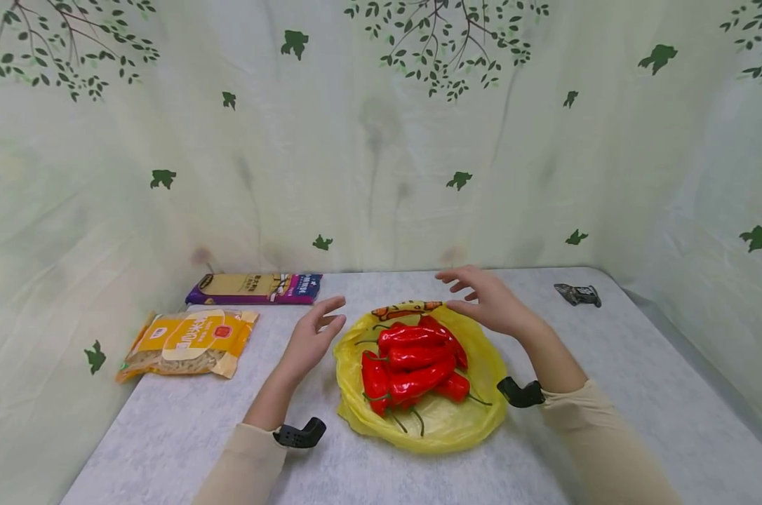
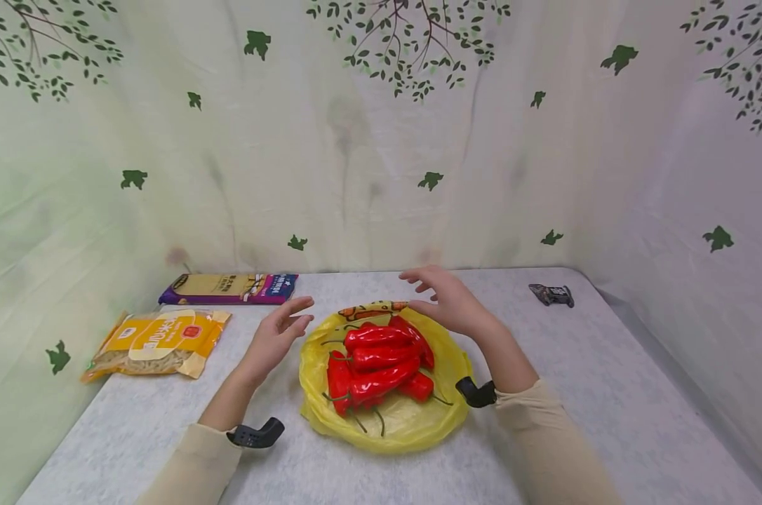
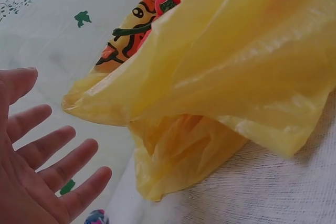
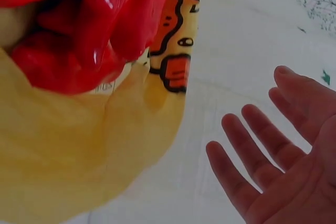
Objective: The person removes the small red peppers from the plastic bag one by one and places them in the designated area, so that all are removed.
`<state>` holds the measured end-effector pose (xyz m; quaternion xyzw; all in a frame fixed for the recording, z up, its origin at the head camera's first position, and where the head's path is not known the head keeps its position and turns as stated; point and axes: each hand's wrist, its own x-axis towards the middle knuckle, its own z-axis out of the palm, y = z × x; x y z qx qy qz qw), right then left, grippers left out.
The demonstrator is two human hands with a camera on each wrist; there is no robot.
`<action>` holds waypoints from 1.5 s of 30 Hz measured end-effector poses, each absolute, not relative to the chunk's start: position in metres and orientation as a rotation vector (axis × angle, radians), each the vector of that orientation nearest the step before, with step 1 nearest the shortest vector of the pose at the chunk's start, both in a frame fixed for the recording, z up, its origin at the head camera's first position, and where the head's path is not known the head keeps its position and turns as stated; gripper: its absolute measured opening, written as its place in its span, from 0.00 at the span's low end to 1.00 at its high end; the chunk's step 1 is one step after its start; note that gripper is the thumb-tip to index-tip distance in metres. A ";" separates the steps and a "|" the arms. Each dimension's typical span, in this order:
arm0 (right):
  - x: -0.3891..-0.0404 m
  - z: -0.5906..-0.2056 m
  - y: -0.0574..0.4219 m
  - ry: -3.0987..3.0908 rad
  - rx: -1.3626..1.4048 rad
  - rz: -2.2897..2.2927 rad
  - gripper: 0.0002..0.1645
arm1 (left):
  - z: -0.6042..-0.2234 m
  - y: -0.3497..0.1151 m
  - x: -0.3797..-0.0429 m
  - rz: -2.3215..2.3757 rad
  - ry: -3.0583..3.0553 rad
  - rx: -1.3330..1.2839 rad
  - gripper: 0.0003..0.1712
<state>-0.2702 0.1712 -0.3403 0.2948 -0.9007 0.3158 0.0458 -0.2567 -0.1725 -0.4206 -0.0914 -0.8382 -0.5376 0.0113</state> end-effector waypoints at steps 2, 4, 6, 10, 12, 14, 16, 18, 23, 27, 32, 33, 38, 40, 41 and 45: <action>-0.270 -0.341 0.166 -2.742 0.953 0.990 0.30 | -0.421 -0.172 -0.256 -1.723 -2.598 -0.291 0.29; -0.270 -0.342 0.162 -2.735 1.000 1.019 0.29 | -0.422 -0.171 -0.256 -1.761 -2.590 -0.300 0.29; -0.271 -0.345 0.158 -2.733 1.048 1.054 0.27 | -0.423 -0.171 -0.256 -1.800 -2.577 -0.321 0.29; -0.272 -0.349 0.150 -2.785 1.102 1.134 0.25 | -0.427 -0.169 -0.257 -1.859 -2.559 -0.368 0.28; -0.272 -0.350 0.146 -2.823 1.115 1.191 0.24 | -0.430 -0.168 -0.257 -1.885 -2.551 -0.398 0.28; -0.272 -0.350 0.142 -2.856 1.127 1.238 0.24 | -0.432 -0.168 -0.258 -1.904 -2.549 -0.433 0.28; -0.272 -0.351 0.138 -2.885 1.141 1.266 0.24 | -0.435 -0.167 -0.259 -1.914 -2.538 -0.480 0.28; -0.272 -0.352 0.133 -2.916 1.150 1.274 0.24 | -0.437 -0.166 -0.260 -1.919 -2.528 -0.510 0.28; -0.273 -0.354 0.121 -3.000 1.148 1.272 0.23 | -0.441 -0.164 -0.259 -1.931 -2.507 -0.535 0.26; -0.276 -0.361 0.117 -3.033 1.143 1.261 0.22 | -0.444 -0.162 -0.258 -1.938 -2.514 -0.532 0.26; -0.279 -0.367 0.115 -3.038 1.153 1.251 0.21 | -0.446 -0.160 -0.257 -1.935 -2.531 -0.508 0.25; -0.280 -0.368 0.114 -3.040 1.155 1.250 0.21 | -0.447 -0.160 -0.257 -1.934 -2.533 -0.503 0.25; -0.283 -0.371 0.113 -3.069 1.167 1.209 0.22 | -0.448 -0.159 -0.256 -1.961 -2.525 -0.471 0.23; -0.283 -0.372 0.113 -3.088 1.169 1.171 0.22 | -0.448 -0.159 -0.256 -1.984 -2.516 -0.467 0.23; -0.283 -0.372 0.113 -3.100 1.169 1.152 0.22 | -0.447 -0.159 -0.255 -1.984 -2.521 -0.467 0.22; -0.285 -0.373 0.113 -3.144 1.164 1.086 0.22 | -0.446 -0.160 -0.253 -1.994 -2.544 -0.450 0.22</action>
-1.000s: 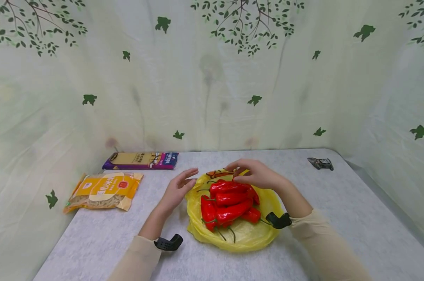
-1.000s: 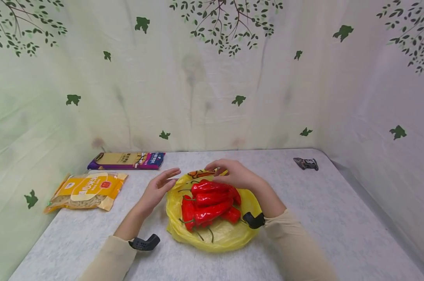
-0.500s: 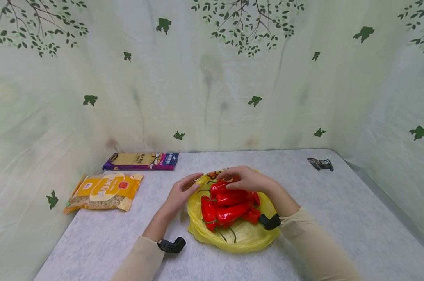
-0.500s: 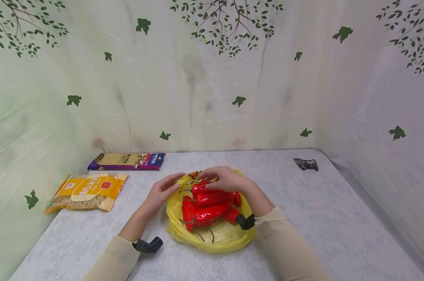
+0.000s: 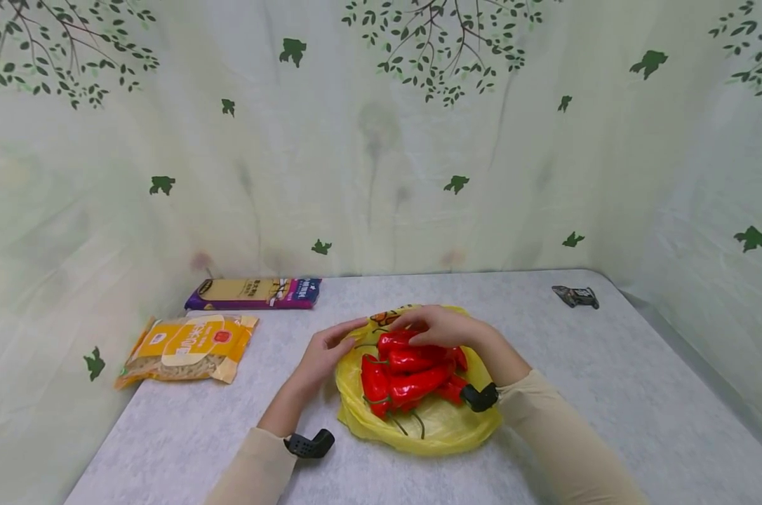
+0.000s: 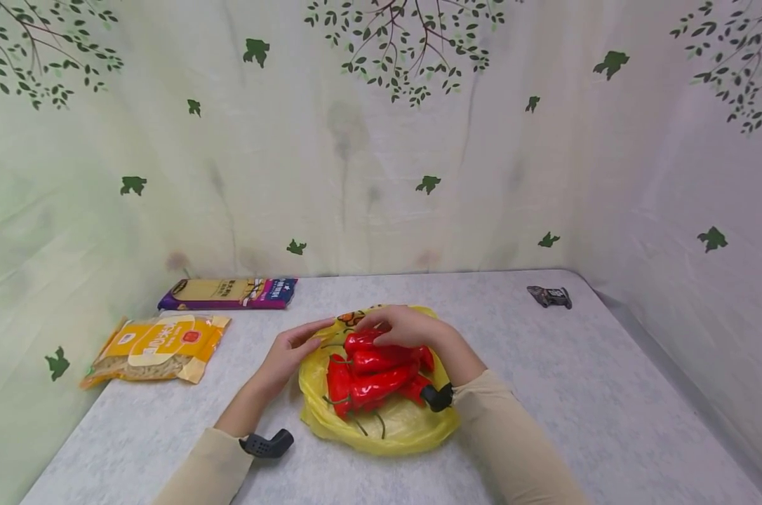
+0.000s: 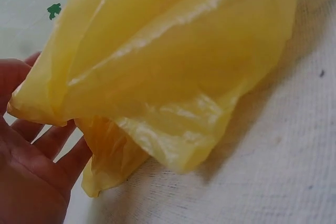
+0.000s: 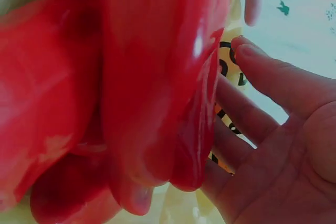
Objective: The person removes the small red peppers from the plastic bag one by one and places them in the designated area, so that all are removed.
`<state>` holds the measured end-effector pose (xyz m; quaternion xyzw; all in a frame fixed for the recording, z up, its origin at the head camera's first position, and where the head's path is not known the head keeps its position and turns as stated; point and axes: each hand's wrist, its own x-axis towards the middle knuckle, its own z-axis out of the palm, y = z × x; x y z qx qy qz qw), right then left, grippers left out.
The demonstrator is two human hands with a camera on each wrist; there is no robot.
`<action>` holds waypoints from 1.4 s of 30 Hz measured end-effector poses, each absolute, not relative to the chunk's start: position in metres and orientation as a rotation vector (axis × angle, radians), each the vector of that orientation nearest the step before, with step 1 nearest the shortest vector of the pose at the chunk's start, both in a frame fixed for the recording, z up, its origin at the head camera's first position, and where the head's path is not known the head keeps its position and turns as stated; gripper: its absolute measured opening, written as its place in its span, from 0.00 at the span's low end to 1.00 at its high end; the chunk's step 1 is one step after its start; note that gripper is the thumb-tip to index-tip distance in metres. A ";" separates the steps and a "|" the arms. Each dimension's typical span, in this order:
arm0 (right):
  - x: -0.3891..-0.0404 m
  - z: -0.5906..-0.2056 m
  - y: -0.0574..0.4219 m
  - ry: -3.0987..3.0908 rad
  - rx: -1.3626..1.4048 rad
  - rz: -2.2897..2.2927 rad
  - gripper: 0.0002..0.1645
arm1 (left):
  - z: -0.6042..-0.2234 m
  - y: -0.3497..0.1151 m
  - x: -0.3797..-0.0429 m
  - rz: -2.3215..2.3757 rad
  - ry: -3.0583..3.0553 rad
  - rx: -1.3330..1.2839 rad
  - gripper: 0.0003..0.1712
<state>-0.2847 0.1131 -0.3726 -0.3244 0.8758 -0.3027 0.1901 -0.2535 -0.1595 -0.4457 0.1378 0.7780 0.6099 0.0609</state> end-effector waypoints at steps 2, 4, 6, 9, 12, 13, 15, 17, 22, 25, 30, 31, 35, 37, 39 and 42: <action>-0.286 -0.374 0.113 2.457 -0.907 -0.835 0.23 | -0.446 -0.160 -0.253 1.831 2.361 0.404 0.21; -0.287 -0.375 0.114 2.452 -0.914 -0.830 0.23 | -0.446 -0.160 -0.253 1.826 2.363 0.404 0.21; -0.289 -0.377 0.115 2.452 -0.927 -0.824 0.24 | -0.446 -0.159 -0.253 1.824 2.364 0.406 0.22; -0.291 -0.379 0.116 2.445 -0.946 -0.830 0.24 | -0.447 -0.159 -0.253 1.819 2.361 0.409 0.22; -0.292 -0.382 0.116 2.441 -0.948 -0.833 0.24 | -0.449 -0.158 -0.254 1.819 2.352 0.404 0.23; -0.293 -0.382 0.115 2.440 -0.946 -0.833 0.24 | -0.449 -0.158 -0.254 1.816 2.353 0.403 0.23; -0.293 -0.383 0.115 2.444 -0.943 -0.826 0.24 | -0.449 -0.158 -0.254 1.821 2.353 0.385 0.23; -0.293 -0.384 0.114 2.453 -0.940 -0.819 0.25 | -0.449 -0.157 -0.253 1.823 2.353 0.380 0.24; -0.294 -0.386 0.112 2.476 -0.938 -0.821 0.25 | -0.448 -0.158 -0.253 1.820 2.356 0.408 0.24; -0.294 -0.386 0.112 2.480 -0.932 -0.831 0.24 | -0.448 -0.158 -0.254 1.822 2.352 0.430 0.24; -0.293 -0.386 0.112 2.495 -0.941 -0.826 0.24 | -0.448 -0.158 -0.254 1.831 2.340 0.427 0.24; -0.293 -0.386 0.111 2.499 -0.945 -0.822 0.24 | -0.448 -0.158 -0.254 1.831 2.341 0.426 0.24; -0.293 -0.387 0.111 2.521 -0.958 -0.804 0.24 | -0.448 -0.157 -0.254 1.844 2.333 0.391 0.24; -0.292 -0.386 0.110 2.528 -0.959 -0.802 0.24 | -0.448 -0.157 -0.254 1.853 2.331 0.382 0.24; -0.291 -0.385 0.110 2.536 -0.953 -0.806 0.24 | -0.448 -0.157 -0.254 1.857 2.329 0.375 0.24; -0.290 -0.385 0.110 2.540 -0.943 -0.817 0.24 | -0.448 -0.157 -0.254 1.860 2.325 0.382 0.24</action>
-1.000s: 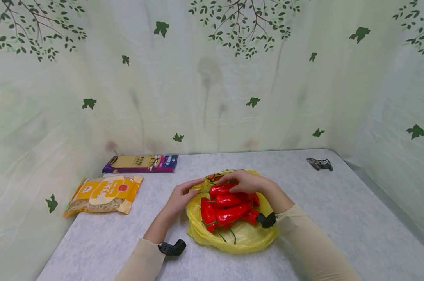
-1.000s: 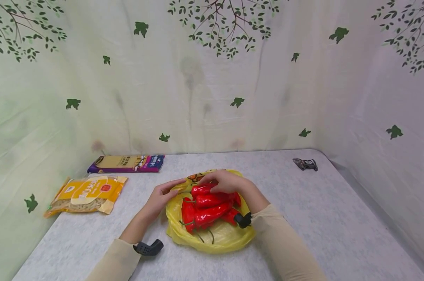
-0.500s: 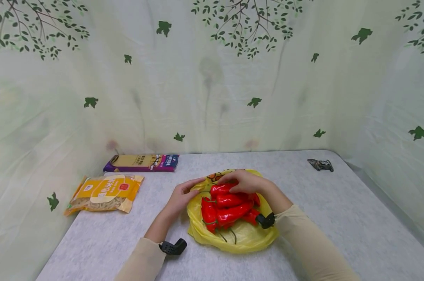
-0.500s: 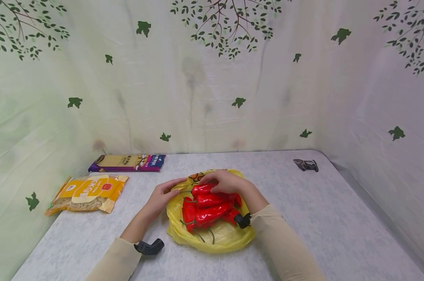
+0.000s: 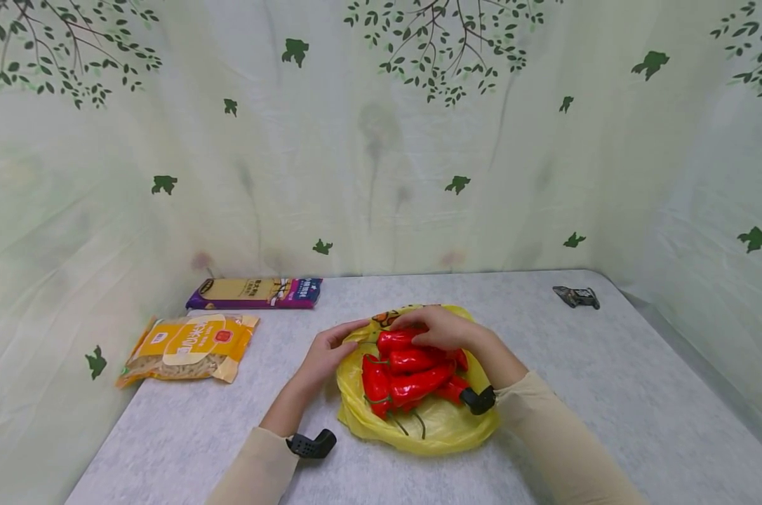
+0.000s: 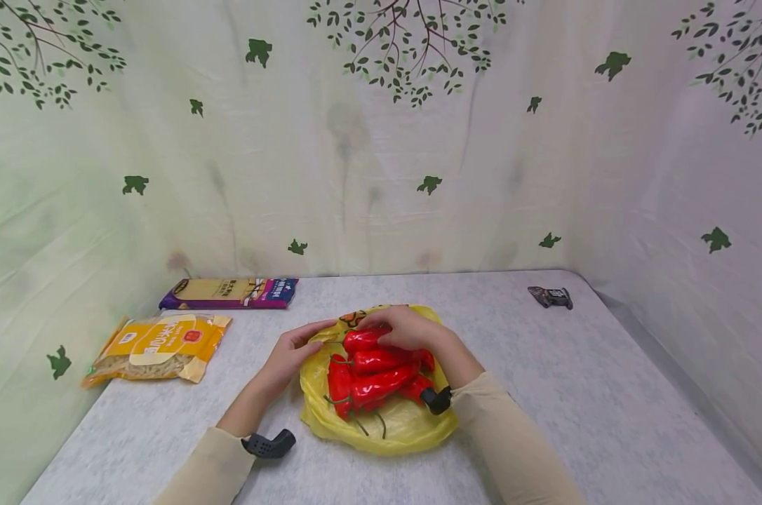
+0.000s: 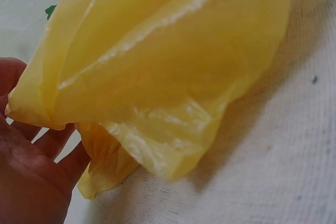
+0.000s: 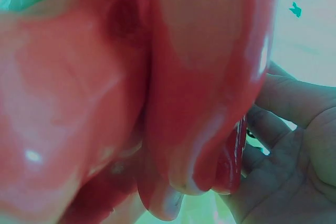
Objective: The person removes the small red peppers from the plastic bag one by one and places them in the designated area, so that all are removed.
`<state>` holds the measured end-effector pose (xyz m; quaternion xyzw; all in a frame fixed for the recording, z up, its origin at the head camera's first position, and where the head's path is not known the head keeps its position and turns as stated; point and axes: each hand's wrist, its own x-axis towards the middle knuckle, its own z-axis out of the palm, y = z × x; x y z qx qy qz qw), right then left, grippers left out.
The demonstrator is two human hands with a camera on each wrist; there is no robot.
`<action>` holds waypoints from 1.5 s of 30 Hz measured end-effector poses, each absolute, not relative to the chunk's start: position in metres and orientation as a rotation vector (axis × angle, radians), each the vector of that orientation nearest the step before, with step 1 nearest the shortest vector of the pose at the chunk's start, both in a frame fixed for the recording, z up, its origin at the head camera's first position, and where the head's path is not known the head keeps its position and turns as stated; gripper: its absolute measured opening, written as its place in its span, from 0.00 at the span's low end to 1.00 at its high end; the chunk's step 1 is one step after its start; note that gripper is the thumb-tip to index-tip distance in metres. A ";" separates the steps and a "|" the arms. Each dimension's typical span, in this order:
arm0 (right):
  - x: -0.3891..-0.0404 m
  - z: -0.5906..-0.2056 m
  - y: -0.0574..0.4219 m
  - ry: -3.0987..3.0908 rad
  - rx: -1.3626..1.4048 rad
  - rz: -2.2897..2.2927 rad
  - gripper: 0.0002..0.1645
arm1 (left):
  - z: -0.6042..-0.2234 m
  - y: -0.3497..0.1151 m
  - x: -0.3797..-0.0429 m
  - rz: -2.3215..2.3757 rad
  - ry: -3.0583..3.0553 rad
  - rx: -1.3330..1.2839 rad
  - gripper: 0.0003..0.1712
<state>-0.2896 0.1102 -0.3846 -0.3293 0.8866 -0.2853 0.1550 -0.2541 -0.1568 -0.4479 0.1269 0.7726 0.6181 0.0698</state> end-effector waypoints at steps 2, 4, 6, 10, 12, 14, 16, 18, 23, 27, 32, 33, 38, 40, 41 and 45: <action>-0.289 -0.384 0.110 2.543 -0.945 -0.824 0.24 | -0.448 -0.157 -0.254 1.860 2.324 0.380 0.24; -0.288 -0.384 0.111 2.546 -0.954 -0.829 0.24 | -0.448 -0.157 -0.255 1.864 2.320 0.368 0.24; -0.288 -0.384 0.112 2.548 -0.963 -0.836 0.24 | -0.448 -0.157 -0.254 1.864 2.322 0.358 0.24; -0.286 -0.384 0.113 2.550 -0.956 -0.851 0.24 | -0.448 -0.156 -0.254 1.865 2.324 0.337 0.24; -0.285 -0.383 0.115 2.553 -0.954 -0.854 0.24 | -0.448 -0.156 -0.254 1.863 2.325 0.341 0.24; -0.284 -0.382 0.116 2.555 -0.941 -0.862 0.24 | -0.449 -0.156 -0.255 1.864 2.324 0.338 0.24; -0.282 -0.380 0.118 2.565 -0.933 -0.870 0.25 | -0.450 -0.157 -0.256 1.861 2.324 0.342 0.24; -0.281 -0.378 0.120 2.581 -0.913 -0.883 0.25 | -0.450 -0.157 -0.256 1.860 2.323 0.352 0.24; -0.277 -0.373 0.125 2.615 -0.871 -0.927 0.26 | -0.449 -0.157 -0.256 1.853 2.328 0.352 0.24; -0.274 -0.372 0.132 2.622 -0.864 -1.004 0.26 | -0.449 -0.156 -0.255 1.845 2.344 0.346 0.24; -0.273 -0.375 0.141 2.627 -0.874 -1.120 0.26 | -0.449 -0.156 -0.254 1.863 2.337 0.320 0.24; -0.272 -0.375 0.143 2.632 -0.867 -1.139 0.26 | -0.449 -0.156 -0.255 1.869 2.335 0.318 0.24; -0.270 -0.375 0.148 2.664 -0.837 -1.212 0.26 | -0.449 -0.154 -0.255 1.901 2.334 0.308 0.23; -0.268 -0.374 0.150 2.657 -0.832 -1.253 0.26 | -0.449 -0.154 -0.255 1.908 2.332 0.297 0.23; -0.267 -0.374 0.151 2.649 -0.821 -1.277 0.26 | -0.449 -0.154 -0.255 1.910 2.331 0.293 0.22; -0.265 -0.374 0.155 2.625 -0.753 -1.358 0.27 | -0.450 -0.155 -0.254 1.914 2.341 0.288 0.22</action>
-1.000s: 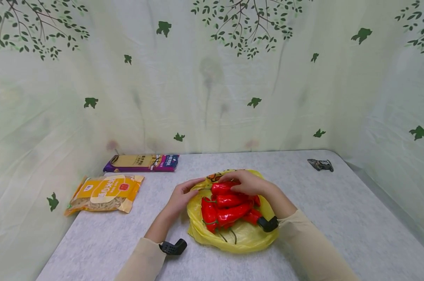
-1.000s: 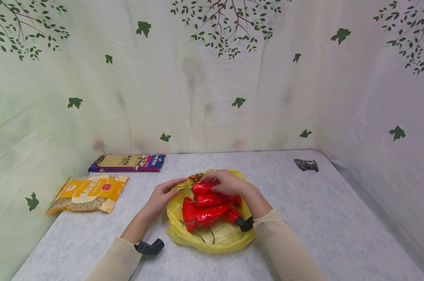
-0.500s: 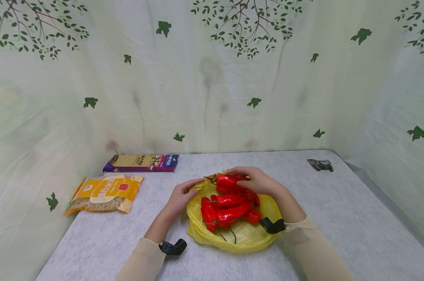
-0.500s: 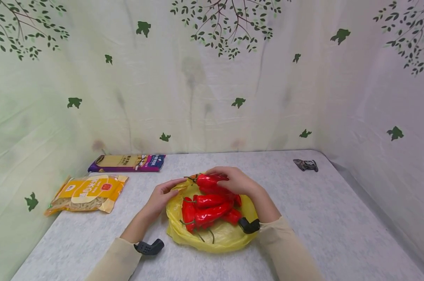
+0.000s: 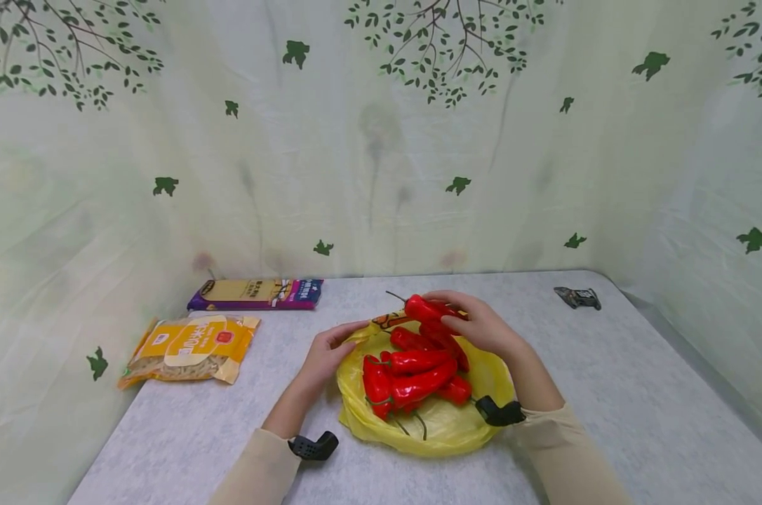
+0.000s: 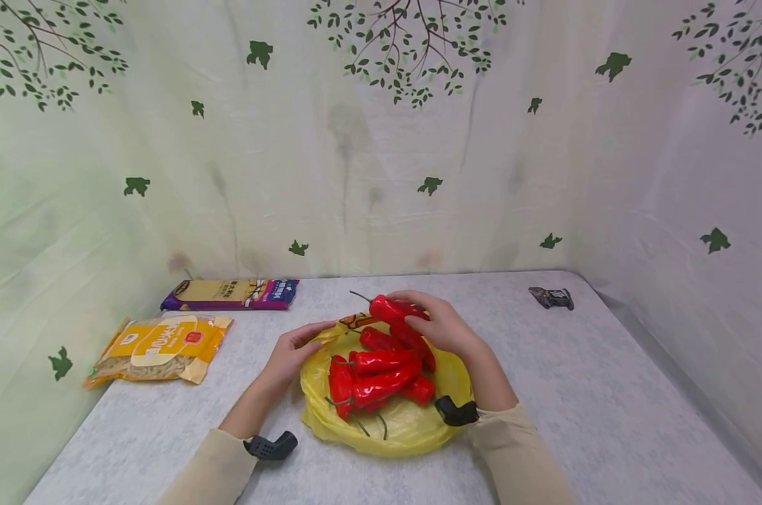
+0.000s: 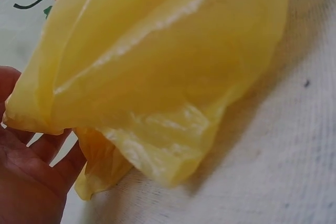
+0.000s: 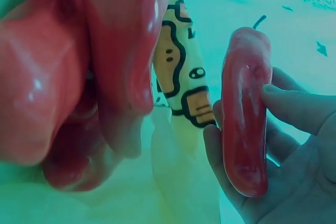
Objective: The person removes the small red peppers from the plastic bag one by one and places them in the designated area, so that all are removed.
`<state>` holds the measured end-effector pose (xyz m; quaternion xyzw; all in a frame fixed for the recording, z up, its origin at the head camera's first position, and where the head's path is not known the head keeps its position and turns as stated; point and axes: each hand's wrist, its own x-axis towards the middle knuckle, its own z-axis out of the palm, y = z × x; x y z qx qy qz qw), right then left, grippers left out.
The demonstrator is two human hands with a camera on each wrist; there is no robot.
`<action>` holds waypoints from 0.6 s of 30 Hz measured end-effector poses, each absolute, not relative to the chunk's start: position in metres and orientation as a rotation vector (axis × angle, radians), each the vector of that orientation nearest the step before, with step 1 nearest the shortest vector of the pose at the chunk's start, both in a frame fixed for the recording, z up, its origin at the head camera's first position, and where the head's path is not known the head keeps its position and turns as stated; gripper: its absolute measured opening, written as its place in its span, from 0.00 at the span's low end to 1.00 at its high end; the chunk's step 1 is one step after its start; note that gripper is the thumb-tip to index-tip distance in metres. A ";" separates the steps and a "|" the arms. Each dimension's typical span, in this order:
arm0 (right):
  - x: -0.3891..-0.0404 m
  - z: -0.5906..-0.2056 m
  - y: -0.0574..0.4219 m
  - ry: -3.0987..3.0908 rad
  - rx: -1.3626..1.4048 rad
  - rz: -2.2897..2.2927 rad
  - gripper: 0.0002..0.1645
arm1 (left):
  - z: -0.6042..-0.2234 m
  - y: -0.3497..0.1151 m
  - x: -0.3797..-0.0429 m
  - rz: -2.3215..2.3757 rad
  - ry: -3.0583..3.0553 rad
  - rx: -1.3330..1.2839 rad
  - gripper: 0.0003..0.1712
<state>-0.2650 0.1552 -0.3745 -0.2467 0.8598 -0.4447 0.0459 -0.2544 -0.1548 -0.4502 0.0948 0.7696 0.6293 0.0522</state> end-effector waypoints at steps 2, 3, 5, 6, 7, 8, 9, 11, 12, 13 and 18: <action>-0.265 -0.375 0.158 2.630 -0.718 -1.384 0.27 | -0.451 -0.155 -0.255 1.923 2.348 0.284 0.22; -0.265 -0.375 0.159 2.637 -0.710 -1.393 0.27 | -0.451 -0.155 -0.255 1.930 2.352 0.283 0.22; -0.265 -0.375 0.162 2.653 -0.713 -1.411 0.27 | -0.452 -0.155 -0.254 1.945 2.351 0.264 0.22; -0.265 -0.375 0.163 2.658 -0.712 -1.421 0.27 | -0.452 -0.155 -0.254 1.955 2.346 0.253 0.22; -0.265 -0.375 0.164 2.665 -0.714 -1.430 0.27 | -0.452 -0.155 -0.253 1.959 2.344 0.246 0.22; -0.265 -0.375 0.165 2.671 -0.718 -1.437 0.27 | -0.451 -0.155 -0.253 1.964 2.339 0.238 0.22; -0.265 -0.375 0.166 2.677 -0.723 -1.442 0.27 | -0.451 -0.155 -0.253 1.964 2.337 0.237 0.22; -0.265 -0.375 0.168 2.693 -0.718 -1.453 0.27 | -0.450 -0.155 -0.252 1.966 2.330 0.235 0.22; -0.265 -0.375 0.170 2.697 -0.709 -1.462 0.27 | -0.450 -0.155 -0.252 1.967 2.329 0.241 0.22; -0.265 -0.375 0.171 2.706 -0.703 -1.467 0.27 | -0.450 -0.154 -0.251 1.965 2.331 0.246 0.22; -0.265 -0.375 0.182 2.742 -0.623 -1.498 0.28 | -0.449 -0.153 -0.251 1.972 2.339 0.254 0.22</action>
